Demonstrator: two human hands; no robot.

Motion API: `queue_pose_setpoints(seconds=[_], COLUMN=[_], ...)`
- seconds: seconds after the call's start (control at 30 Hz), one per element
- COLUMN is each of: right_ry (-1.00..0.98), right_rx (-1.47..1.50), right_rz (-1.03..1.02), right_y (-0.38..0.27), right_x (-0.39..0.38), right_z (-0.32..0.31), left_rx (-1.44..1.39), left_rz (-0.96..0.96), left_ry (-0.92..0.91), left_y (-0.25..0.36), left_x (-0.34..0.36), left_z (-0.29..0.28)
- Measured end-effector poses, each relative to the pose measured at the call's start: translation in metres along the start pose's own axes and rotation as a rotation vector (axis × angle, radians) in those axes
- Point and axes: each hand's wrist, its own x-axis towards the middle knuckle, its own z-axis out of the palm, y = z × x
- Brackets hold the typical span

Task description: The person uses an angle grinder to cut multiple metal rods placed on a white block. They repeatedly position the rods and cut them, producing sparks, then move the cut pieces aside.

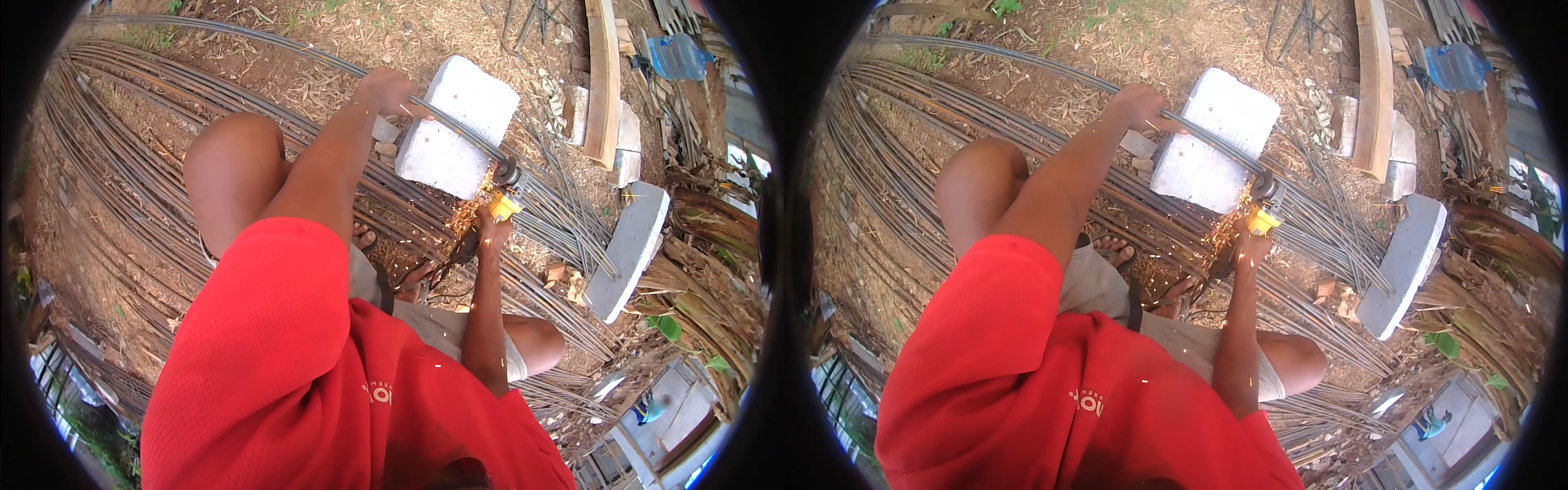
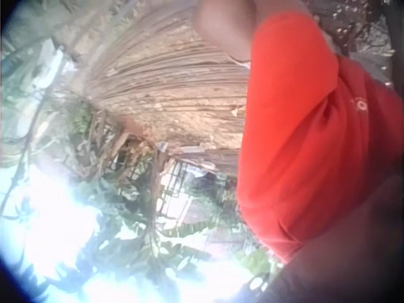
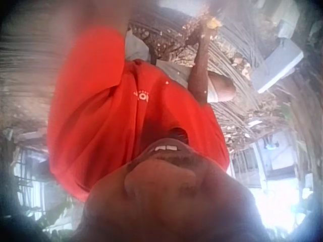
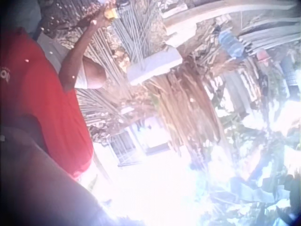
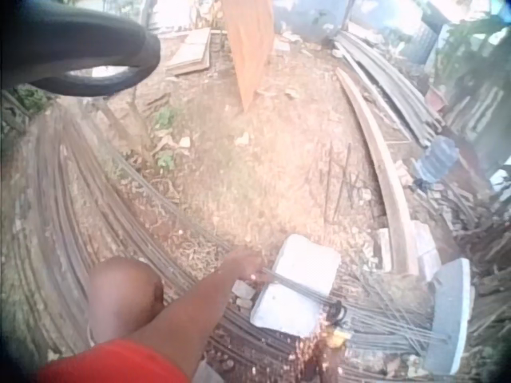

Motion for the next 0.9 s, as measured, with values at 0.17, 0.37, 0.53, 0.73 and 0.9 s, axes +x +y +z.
queue_pose_setpoints(seconds=[0.17, 0.37, 0.53, 0.73, 0.9], right_ry=[-0.004, -0.006, -0.009, -0.036, 0.032], right_rx=[0.093, 0.042, 0.028, 0.016, 0.069], right_rz=[0.020, 0.048, -0.058, 0.004, -0.029], right_y=[-0.001, 0.003, -0.001, -0.002, -0.001], right_x=[0.000, 0.001, 0.001, 0.003, 0.001], right_z=[0.001, -0.002, -0.001, -0.001, 0.002], left_rx=[0.008, -0.003, 0.009, 0.010, 0.002], left_rz=[0.021, 0.018, 0.009, 0.010, -0.038], left_ry=[0.044, 0.045, 0.007, 0.011, -0.074], left_y=[-0.002, -0.001, 0.001, 0.002, 0.005], left_x=[0.000, -0.003, -0.002, -0.003, -0.002], left_z=[0.002, -0.001, -0.004, -0.005, -0.010])
